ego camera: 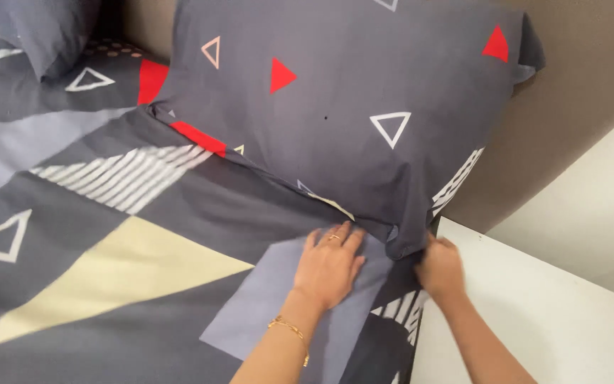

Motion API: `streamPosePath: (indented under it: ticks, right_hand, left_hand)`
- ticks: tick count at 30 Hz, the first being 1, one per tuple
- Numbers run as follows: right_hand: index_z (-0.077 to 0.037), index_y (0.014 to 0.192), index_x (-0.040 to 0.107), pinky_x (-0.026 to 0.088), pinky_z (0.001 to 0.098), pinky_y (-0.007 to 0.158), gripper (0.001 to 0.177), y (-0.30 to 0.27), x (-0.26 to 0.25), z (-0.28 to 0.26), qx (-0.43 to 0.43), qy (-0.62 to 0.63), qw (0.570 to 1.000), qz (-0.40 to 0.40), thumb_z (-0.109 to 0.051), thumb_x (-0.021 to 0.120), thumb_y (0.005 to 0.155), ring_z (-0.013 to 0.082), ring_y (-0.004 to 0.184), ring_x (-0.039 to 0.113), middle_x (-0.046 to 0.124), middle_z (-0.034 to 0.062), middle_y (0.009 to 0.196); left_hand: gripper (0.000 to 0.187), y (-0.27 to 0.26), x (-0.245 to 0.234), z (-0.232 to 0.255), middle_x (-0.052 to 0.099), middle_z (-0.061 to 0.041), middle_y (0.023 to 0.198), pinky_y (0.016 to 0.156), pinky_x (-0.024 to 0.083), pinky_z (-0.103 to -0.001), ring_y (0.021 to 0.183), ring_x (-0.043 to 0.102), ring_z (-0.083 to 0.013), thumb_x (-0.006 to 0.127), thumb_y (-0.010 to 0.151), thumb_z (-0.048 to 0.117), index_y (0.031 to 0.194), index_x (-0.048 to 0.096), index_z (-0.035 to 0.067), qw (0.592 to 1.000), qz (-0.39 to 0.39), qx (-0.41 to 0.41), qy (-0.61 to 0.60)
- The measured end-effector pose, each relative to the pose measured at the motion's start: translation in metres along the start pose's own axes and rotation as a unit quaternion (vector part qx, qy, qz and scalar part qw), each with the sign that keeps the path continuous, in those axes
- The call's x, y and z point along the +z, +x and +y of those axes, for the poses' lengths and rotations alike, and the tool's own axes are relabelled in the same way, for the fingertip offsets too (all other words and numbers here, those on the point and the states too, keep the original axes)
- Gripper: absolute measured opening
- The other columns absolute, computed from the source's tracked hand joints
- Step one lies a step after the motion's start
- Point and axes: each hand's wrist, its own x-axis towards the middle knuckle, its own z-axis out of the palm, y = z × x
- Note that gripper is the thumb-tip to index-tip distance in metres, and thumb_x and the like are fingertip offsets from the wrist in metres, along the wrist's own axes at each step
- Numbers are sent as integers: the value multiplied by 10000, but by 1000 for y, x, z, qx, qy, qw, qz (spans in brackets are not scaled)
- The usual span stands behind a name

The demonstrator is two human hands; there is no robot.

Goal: The person makes a bed by arranging pillows, folding a duvet, and smoothing the fitted sheet. They also pick up a pink laptop and a remote control, placing them on a nearby shelf. The task is performed entirely by hand in a bedroom setting.

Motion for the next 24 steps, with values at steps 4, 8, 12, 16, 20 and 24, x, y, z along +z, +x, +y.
streamPosePath:
  ticks: [4,8,12,16,20,24]
  right_hand:
    - [-172,1239,756,647,417,883,515,-5,70,99,141,-60,987,-54,-179,828,729,297,1038,771,786,117,983]
    - [-192,1341,677,552,381,968,595,-4,58,92,87,201,975,-30,-5,503,804,313,1110,689,695,157,1193]
    - [1,1119,636,494,447,890,490,19,4,39,-155,334,925,94,120,399,706,396,965,605,631,218,1025]
    - [-38,823,529,508,509,762,139,49,17,46,-113,175,978,26,-29,408,756,400,878,576,555,123,868]
    - [-202,1234,468,270,503,1147,353,54,-35,12,-5,120,970,-209,-232,312,918,229,1374,330,480,14,1372]
    - [-274,1617,235,58,559,1301,641,75,-33,10,86,116,941,-305,-403,182,991,174,1601,71,219,-67,1699]
  left_hand:
    - [642,14,-4,20,556,-222,1432,1145,295,-576,1374,522,-336,609,969,279,1555,380,148,995,66,74,5]
    - [779,27,13,42,536,-176,1452,1168,303,-541,1379,484,-281,732,849,317,1552,398,293,973,166,137,83]
    - [846,50,34,55,449,-152,1508,1220,173,-636,1404,423,-284,687,827,254,1573,317,402,972,147,132,127]
    - [1007,71,52,55,335,-63,1583,1232,44,-631,1453,292,-226,684,790,239,1566,116,536,977,38,68,197]
    - [591,90,57,49,298,68,1608,1273,14,-570,1466,215,-147,528,947,381,1506,358,471,971,-64,13,229]
    - [545,107,62,39,364,96,1573,1244,91,-532,1370,331,-136,498,974,374,1493,381,492,961,-88,12,263]
